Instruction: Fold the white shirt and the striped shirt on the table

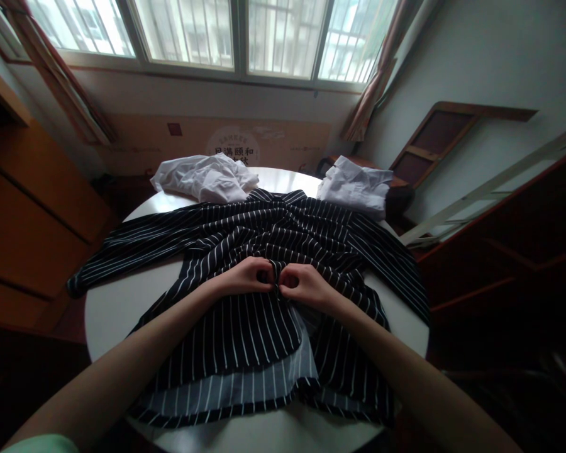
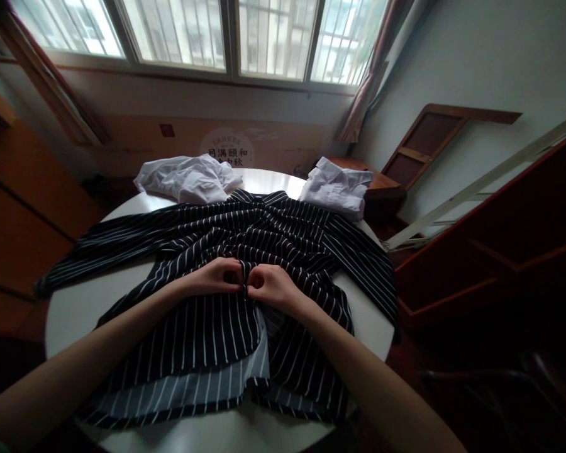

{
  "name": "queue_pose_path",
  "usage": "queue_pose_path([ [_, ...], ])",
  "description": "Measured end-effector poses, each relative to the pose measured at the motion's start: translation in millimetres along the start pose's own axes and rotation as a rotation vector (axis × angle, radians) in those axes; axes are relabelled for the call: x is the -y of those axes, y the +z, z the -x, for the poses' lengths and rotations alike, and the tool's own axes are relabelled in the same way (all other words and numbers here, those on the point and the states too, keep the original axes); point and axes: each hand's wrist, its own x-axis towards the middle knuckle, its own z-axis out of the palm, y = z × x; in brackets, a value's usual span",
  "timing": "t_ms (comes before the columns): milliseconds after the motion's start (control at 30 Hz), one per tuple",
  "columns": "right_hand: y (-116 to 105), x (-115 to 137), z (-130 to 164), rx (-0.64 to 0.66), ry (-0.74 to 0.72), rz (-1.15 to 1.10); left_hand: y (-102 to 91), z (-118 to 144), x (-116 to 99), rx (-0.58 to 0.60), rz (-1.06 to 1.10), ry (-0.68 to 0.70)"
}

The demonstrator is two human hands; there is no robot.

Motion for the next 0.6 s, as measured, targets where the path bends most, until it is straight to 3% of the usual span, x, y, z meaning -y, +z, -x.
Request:
queue_pose_path([
  [333, 4, -4, 0, -0.009, -0.006, 0.039, 3.5, -4, 9, -0.024, -0.054, 0.073],
  [600, 3, -4, -1, 0.005, 0.007, 0.042, 2.7, 0, -2, -0.130, -0.501, 0.158],
])
